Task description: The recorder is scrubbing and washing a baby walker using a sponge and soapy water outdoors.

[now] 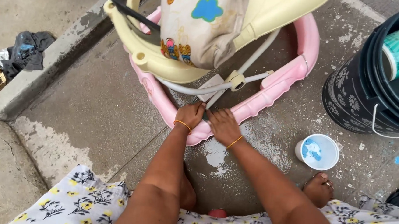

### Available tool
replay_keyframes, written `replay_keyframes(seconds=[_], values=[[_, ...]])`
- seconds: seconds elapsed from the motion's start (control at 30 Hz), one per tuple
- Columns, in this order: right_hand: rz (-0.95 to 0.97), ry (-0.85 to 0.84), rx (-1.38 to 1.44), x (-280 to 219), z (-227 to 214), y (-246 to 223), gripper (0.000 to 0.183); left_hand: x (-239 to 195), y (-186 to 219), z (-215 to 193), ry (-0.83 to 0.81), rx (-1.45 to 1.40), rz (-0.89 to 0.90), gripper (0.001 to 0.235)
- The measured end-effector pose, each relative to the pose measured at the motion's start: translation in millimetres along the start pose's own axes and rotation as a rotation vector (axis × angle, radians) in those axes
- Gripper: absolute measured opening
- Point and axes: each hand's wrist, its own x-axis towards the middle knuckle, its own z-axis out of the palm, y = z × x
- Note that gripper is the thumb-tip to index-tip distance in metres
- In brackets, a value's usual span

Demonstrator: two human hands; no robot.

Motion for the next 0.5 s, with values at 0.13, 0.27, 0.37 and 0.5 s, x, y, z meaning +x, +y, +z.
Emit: replay_keyframes(seconds=[0.13,0.27,0.37,0.5], values=[[-0.095,-0.014,0.054,-28.2,-37.0,94.6,0.035,3.4,1.5,0.1,-0.020,0.039,0.029,0.043],[0.143,-0.038,-0.242,-34.3,-79.3,131.9,0.041,6.2,-0.4,2.4,-0.002,0.048,0.066,0.044],[0.239,-0.086,-0.170,-35.8,-60.8,89.4,0.046,5.6,5.2,-0.2,-0.035,0.075,0.036,0.044],[-0.020,-0.081,0.096,-24.9,-11.7,-2.7,0.050,8.3,4.7,0.7,-0.045,0.089,0.039,0.044]])
